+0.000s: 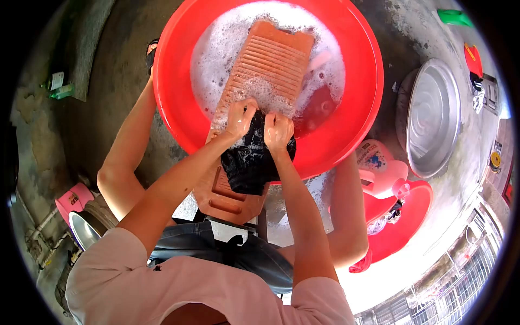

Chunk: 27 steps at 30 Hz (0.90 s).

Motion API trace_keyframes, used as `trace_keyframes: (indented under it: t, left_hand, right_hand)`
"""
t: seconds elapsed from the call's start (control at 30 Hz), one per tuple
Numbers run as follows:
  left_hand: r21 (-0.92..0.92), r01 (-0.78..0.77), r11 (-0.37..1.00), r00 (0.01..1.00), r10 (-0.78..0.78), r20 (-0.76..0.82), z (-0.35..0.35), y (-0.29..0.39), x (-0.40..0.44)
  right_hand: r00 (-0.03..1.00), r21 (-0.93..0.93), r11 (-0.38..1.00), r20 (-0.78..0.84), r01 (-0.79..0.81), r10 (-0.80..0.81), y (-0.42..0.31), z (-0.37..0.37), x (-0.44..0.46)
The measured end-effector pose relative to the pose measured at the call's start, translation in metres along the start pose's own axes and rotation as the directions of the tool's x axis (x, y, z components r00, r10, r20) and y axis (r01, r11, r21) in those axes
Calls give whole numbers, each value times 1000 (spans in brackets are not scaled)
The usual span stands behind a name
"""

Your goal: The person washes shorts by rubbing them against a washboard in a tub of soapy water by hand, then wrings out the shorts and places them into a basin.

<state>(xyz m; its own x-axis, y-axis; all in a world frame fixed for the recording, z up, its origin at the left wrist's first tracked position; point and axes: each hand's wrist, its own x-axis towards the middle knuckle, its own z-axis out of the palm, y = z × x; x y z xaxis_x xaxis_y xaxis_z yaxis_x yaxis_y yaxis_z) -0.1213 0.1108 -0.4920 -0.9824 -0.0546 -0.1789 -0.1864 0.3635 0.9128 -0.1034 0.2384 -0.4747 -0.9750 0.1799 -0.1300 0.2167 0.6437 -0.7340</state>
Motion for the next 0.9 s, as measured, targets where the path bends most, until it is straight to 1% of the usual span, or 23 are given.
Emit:
trace_keyframes:
  t: [0.07,0.1,0.2,0.23,0.27,0.3,0.33,0.37,0.4,0.43,0.47,0.5,0.53,0.6,0.63,0.67,0.7,0.73,0.77,0.8,0.83,0.87,0.9]
  left_hand:
    - [6,-22,1000,1000,23,-21,0,2,14]
    - [41,31,999,999,-30,-36,1,7,23]
    - [122,169,978,985,-164,-49,0,19,37]
    - [-61,293,954,954,-296,-48,-3,16,33]
    - [-242,400,884,909,-417,-22,-7,11,30]
    - [-544,568,617,787,-602,139,-19,28,23]
    - [-721,653,229,635,-684,358,-34,54,7]
    - [-763,635,120,640,-635,433,-44,83,-12]
    - [-789,614,7,649,-573,500,-52,113,-31]
    - [-801,589,-106,667,-496,556,-56,135,-37]
    - [-831,534,-156,723,-426,544,-51,148,-35]
    - [-848,484,-216,767,-362,530,-40,160,-36]
    - [-855,434,-283,806,-302,509,-31,173,-39]
    - [-821,514,-250,773,-279,569,-28,210,-21]
    - [-819,572,43,807,-211,552,-28,205,0]
    - [-653,733,189,661,-420,621,-42,211,23]
    - [-732,393,556,919,-219,327,-43,190,35]
    - [-519,273,810,962,-215,169,-46,137,66]
    - [-224,149,963,989,-148,19,-52,82,91]
    - [238,224,945,971,-194,-142,-57,53,93]
    - [475,391,788,919,-362,-156,-58,29,90]
    - [590,395,704,905,-407,-121,-57,-17,86]
    - [400,460,793,872,-489,-33,-51,-67,78]
  right_hand:
    - [999,-1,1000,-51,13,-13,-2,3,16]
    - [997,-43,996,6,-78,78,-4,3,26]
    - [985,157,978,126,-140,120,-9,-13,34]
    - [967,485,867,253,-116,-13,6,-23,28]
    - [981,632,767,194,-111,-18,-4,-44,12]
    - [983,535,841,185,-86,-17,9,-59,-3]
    - [984,432,900,180,-67,-13,21,-73,-21]
    - [963,555,807,263,-203,61,13,-86,-43]
    - [929,651,683,353,-331,114,3,-98,-64]
    - [941,728,617,334,-298,60,-2,-100,-83]
    - [950,797,544,311,-263,5,-9,-96,-95]
    - [967,818,528,252,-230,31,-25,-100,-100]
    - [980,812,550,172,-197,97,-32,-107,-97]
    - [975,794,594,-5,-131,221,-44,-116,-71]
    - [972,779,621,-72,-84,222,-57,-135,-55]
    - [965,760,648,-139,-41,224,-60,-155,-37]
    - [971,595,803,-208,34,113,-38,-167,-15]
    - [967,395,911,-255,118,-15,-16,-175,6]
    - [979,184,983,-204,10,28,-8,-176,20]
    - [983,-42,995,-162,-90,82,-2,-177,33]
    - [980,-271,946,-137,-176,143,5,-175,46]
    - [982,-457,869,-115,-188,152,18,-160,55]
    - [992,-528,840,-75,-124,99,46,-138,60]
